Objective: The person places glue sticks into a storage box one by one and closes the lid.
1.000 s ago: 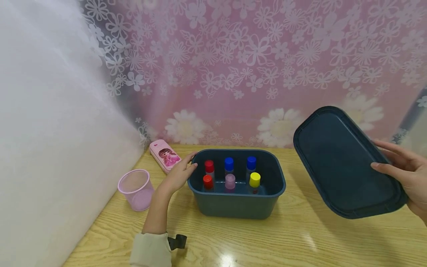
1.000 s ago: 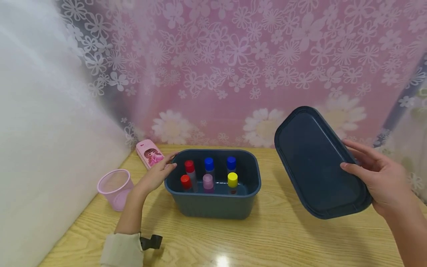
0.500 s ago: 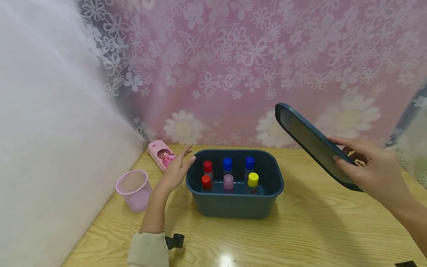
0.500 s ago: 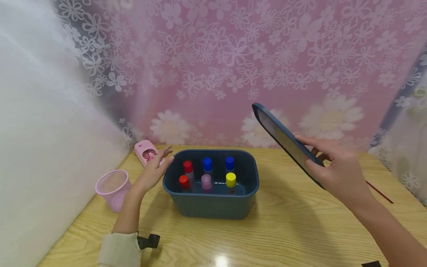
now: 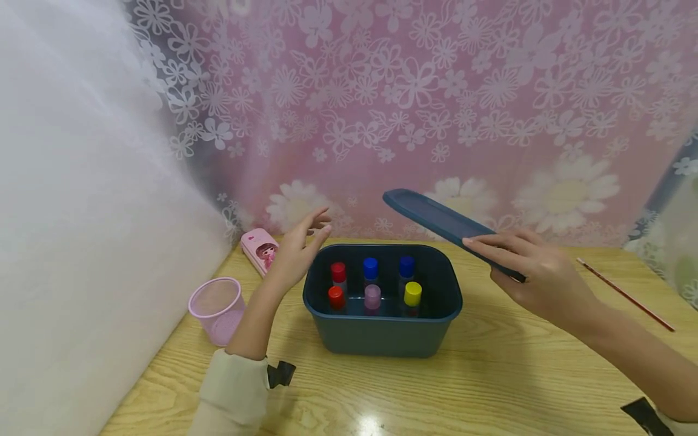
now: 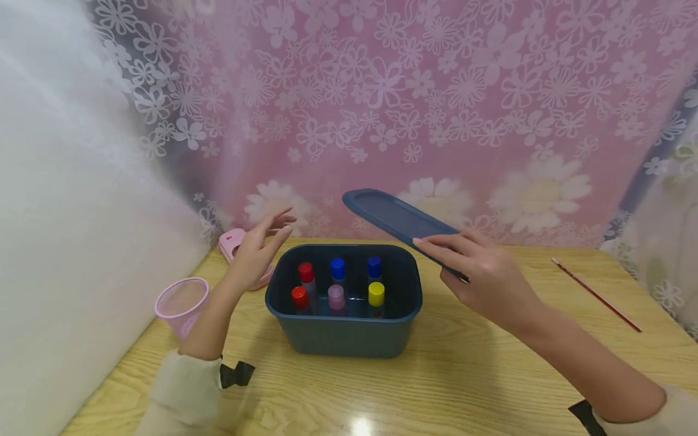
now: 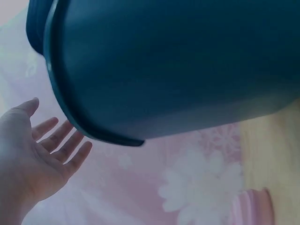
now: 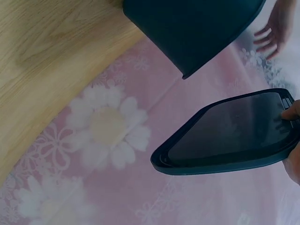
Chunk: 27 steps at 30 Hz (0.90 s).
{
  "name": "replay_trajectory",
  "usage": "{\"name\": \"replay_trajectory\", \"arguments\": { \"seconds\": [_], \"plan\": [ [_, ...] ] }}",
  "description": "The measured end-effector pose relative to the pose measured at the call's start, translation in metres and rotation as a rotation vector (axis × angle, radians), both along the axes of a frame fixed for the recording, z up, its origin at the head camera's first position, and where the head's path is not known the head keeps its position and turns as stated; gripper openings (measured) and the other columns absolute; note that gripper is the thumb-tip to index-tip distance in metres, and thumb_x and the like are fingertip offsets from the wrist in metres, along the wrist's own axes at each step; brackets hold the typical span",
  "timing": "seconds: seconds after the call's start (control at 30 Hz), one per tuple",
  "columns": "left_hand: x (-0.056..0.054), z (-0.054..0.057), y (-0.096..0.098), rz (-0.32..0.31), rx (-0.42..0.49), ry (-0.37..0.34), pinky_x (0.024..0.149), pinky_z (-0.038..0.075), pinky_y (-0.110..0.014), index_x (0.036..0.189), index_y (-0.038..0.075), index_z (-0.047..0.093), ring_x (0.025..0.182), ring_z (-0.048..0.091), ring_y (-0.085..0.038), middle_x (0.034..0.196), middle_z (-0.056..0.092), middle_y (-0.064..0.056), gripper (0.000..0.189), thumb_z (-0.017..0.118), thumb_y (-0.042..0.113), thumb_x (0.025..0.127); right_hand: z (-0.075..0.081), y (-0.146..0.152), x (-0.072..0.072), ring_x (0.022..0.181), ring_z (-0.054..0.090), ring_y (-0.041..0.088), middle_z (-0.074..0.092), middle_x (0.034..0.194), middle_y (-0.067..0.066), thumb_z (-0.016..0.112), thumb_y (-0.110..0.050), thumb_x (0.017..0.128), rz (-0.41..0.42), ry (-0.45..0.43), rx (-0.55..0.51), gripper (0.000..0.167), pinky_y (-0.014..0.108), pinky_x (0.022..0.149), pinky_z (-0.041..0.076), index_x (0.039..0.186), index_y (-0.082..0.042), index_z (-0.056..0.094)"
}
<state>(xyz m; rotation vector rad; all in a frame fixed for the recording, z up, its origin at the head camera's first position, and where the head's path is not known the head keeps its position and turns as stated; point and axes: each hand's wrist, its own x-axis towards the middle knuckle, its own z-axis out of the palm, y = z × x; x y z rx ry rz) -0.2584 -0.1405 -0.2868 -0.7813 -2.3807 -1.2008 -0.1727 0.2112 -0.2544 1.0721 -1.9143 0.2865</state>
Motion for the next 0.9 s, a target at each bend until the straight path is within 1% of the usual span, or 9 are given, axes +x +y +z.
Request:
{"name": "replay_trajectory", "arguments": {
  "seconds": [0.13,0.17,0.2,0.33,0.43,0.53,0.67,0.8,0.9],
  "plan": [
    [0.000,0.010,0.009,-0.036,0.000,0.000,0.092,0.040,-0.038,0.139,0.017,0.040,0.106,0.051,-0.017,0.121,0.055,-0.007,0.044,0.042,0.034,0.098,-0.002,-0.013,-0.006,0.068,0.048,0.022,0.065,0.099,0.011,0.035,-0.024,0.099,0.074,0.066,0.059,0.040,0.019,0.063,0.040,0.109,-0.002,0.067],
    [0.000,0.012,0.011,-0.046,-0.002,0.001,0.091,0.041,-0.037,0.139,0.017,0.041,0.105,0.052,-0.018,0.120,0.056,-0.007,0.045,0.041,0.036,0.098,-0.003,-0.016,-0.008,0.066,0.046,0.021,0.065,0.099,0.011,0.034,-0.021,0.099,0.088,0.088,0.072,0.040,0.021,0.056,0.037,0.106,0.000,0.067],
    [0.000,0.013,0.013,-0.054,-0.003,-0.001,0.090,0.041,-0.037,0.139,0.017,0.041,0.104,0.052,-0.018,0.119,0.057,-0.007,0.045,0.039,0.037,0.098,-0.003,-0.019,-0.010,0.066,0.044,0.020,0.065,0.100,0.010,0.034,-0.019,0.099,0.096,0.098,0.086,0.039,0.023,0.052,0.033,0.106,0.000,0.067],
    [0.000,0.013,0.021,-0.116,0.012,-0.044,0.089,0.042,-0.037,0.139,0.017,0.039,0.104,0.053,-0.022,0.121,0.055,-0.007,0.050,0.035,0.044,0.098,-0.008,-0.027,-0.015,0.066,0.046,0.019,0.065,0.102,0.009,0.032,-0.015,0.099,0.120,0.114,0.119,0.038,0.020,0.049,0.032,0.107,-0.001,0.067],
    [0.001,0.010,0.024,-0.150,0.043,-0.090,0.089,0.042,-0.037,0.139,0.018,0.039,0.103,0.054,-0.020,0.122,0.054,-0.006,0.050,0.033,0.046,0.098,-0.011,-0.030,-0.017,0.067,0.046,0.019,0.064,0.103,0.009,0.032,-0.015,0.099,0.138,0.100,0.140,0.037,0.020,0.047,0.030,0.117,-0.006,0.063],
    [0.001,0.007,0.027,-0.156,0.095,-0.106,0.086,0.045,-0.037,0.138,0.016,0.042,0.097,0.056,-0.018,0.118,0.057,-0.007,0.045,0.034,0.038,0.099,-0.014,-0.033,-0.021,0.068,0.044,0.019,0.062,0.104,0.010,0.032,-0.015,0.100,0.167,0.090,0.158,0.037,0.021,0.047,0.029,0.129,-0.011,0.055],
    [0.004,0.003,0.029,-0.172,0.223,-0.151,0.081,0.048,-0.040,0.133,0.007,0.047,0.093,0.056,-0.021,0.113,0.058,-0.012,0.038,0.040,0.024,0.100,-0.016,-0.035,-0.025,0.069,0.044,0.020,0.062,0.104,0.010,0.033,-0.013,0.099,0.192,0.105,0.182,0.039,0.023,0.047,0.029,0.135,-0.014,0.049],
    [0.008,-0.001,0.031,-0.241,0.426,-0.284,0.080,0.049,-0.040,0.133,0.002,0.046,0.098,0.056,-0.027,0.118,0.053,-0.017,0.039,0.046,0.019,0.098,-0.016,-0.037,-0.028,0.070,0.046,0.021,0.063,0.104,0.011,0.033,-0.012,0.099,0.195,0.118,0.216,0.037,0.025,0.049,0.031,0.130,-0.011,0.054],
    [0.012,-0.003,0.034,-0.300,0.594,-0.389,0.081,0.049,-0.041,0.135,0.001,0.042,0.102,0.055,-0.030,0.118,0.049,-0.019,0.041,0.049,0.014,0.096,-0.016,-0.037,-0.030,0.070,0.047,0.021,0.063,0.105,0.011,0.033,-0.012,0.099,0.199,0.133,0.238,0.035,0.026,0.050,0.032,0.120,-0.006,0.061]
  ]
}}
